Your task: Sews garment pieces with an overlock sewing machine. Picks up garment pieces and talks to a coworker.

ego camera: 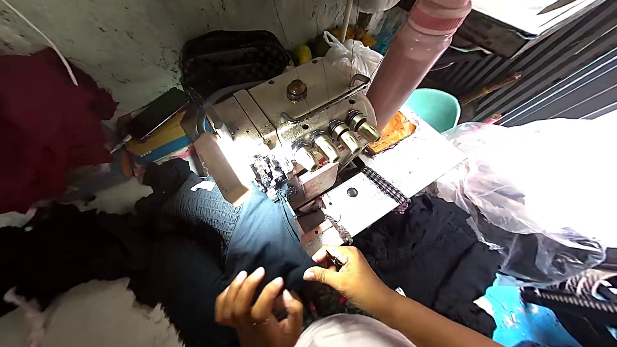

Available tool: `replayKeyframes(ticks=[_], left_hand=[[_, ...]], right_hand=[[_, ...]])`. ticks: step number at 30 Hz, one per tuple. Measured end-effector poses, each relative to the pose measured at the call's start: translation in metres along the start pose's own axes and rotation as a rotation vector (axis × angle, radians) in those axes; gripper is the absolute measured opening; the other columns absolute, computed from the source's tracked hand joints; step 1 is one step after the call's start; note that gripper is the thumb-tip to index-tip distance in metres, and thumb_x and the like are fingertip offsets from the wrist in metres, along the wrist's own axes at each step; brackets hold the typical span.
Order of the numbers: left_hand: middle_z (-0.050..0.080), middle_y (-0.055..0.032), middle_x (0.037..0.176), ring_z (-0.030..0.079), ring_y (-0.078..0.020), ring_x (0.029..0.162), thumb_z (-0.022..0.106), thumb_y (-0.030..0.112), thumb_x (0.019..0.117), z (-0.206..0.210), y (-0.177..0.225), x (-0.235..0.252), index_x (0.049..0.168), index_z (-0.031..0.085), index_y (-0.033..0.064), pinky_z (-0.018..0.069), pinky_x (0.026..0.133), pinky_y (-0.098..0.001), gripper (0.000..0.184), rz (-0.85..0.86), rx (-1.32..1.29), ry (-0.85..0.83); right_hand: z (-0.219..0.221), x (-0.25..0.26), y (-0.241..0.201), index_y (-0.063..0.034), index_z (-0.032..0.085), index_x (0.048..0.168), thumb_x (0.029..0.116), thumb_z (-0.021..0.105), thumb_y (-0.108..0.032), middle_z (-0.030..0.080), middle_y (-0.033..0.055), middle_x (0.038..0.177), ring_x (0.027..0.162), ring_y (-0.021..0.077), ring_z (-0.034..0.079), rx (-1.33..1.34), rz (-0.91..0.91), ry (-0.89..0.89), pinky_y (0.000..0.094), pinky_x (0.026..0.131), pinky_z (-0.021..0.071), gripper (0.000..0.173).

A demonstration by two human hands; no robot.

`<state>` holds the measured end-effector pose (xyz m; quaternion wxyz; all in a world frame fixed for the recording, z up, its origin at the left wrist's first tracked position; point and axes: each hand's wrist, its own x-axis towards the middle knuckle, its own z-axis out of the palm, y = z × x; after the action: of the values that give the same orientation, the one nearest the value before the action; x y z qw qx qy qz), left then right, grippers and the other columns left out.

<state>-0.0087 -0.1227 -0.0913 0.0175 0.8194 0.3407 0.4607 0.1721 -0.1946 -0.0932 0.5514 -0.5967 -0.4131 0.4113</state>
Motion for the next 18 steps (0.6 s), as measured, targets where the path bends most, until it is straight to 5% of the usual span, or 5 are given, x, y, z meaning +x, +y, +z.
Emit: replayKeyframes(ticks=[5, 11, 13, 16, 18], left_hand=[[0.039, 0.0009, 0.149, 0.02, -0.0117, 0.152, 0.06, 0.061, 0.0866, 0.014, 0.016, -0.014, 0.14, 0.038, 0.0283, 0.0038, 0.124, -0.0435, 0.067, -0.023, 0.152, -0.116], [0.045, -0.0066, 0.15, 0.016, -0.0149, 0.156, 0.037, 0.059, 0.0994, 0.016, 0.032, 0.008, 0.137, 0.044, 0.0166, -0.006, 0.123, -0.0486, 0.058, -0.063, 0.228, -0.126], [0.056, -0.0112, 0.142, 0.027, -0.0181, 0.153, 0.043, 0.055, 0.1043, 0.013, 0.033, 0.022, 0.127, 0.053, 0.0127, -0.0022, 0.124, -0.0468, 0.049, -0.054, 0.165, -0.114], [0.07, -0.0166, 0.128, 0.05, -0.029, 0.14, 0.043, 0.025, 0.1062, 0.01, 0.027, 0.037, 0.113, 0.059, 0.0077, 0.0224, 0.122, -0.0451, 0.024, -0.014, 0.015, -0.159], [0.072, -0.0155, 0.125, 0.057, -0.0296, 0.135, 0.045, 0.023, 0.105, 0.013, 0.019, 0.039, 0.11, 0.06, 0.0051, 0.0333, 0.12, -0.0462, 0.025, -0.021, -0.118, -0.207]], right_hand=[[0.004, -0.011, 0.004, -0.0052, 0.067, 0.086, 0.1026, 0.061, -0.034, 0.066, 0.0044, 0.076, 0.069, 0.0065, 0.063, -0.373, -0.424, 0.014, 0.0182, 0.062, 0.0511, 0.034], [0.015, -0.018, -0.02, -0.0049, 0.062, 0.084, 0.1076, 0.051, -0.023, 0.06, 0.0055, 0.071, 0.063, 0.0106, 0.059, -0.379, -0.602, 0.026, 0.0205, 0.055, 0.048, 0.031], [0.016, -0.019, -0.033, -0.0039, 0.061, 0.084, 0.1072, 0.05, -0.019, 0.058, 0.0066, 0.071, 0.064, 0.0113, 0.058, -0.306, -0.624, -0.013, 0.0204, 0.057, 0.0477, 0.03], [0.015, -0.014, -0.04, -0.0034, 0.061, 0.081, 0.1036, 0.053, -0.016, 0.058, 0.0067, 0.072, 0.064, 0.0096, 0.057, -0.226, -0.592, -0.022, 0.0192, 0.055, 0.0461, 0.027], [0.008, 0.001, -0.038, -0.0044, 0.063, 0.085, 0.1051, 0.052, -0.023, 0.061, 0.0054, 0.078, 0.071, 0.0076, 0.06, -0.205, -0.515, 0.03, 0.0205, 0.06, 0.0492, 0.03]])
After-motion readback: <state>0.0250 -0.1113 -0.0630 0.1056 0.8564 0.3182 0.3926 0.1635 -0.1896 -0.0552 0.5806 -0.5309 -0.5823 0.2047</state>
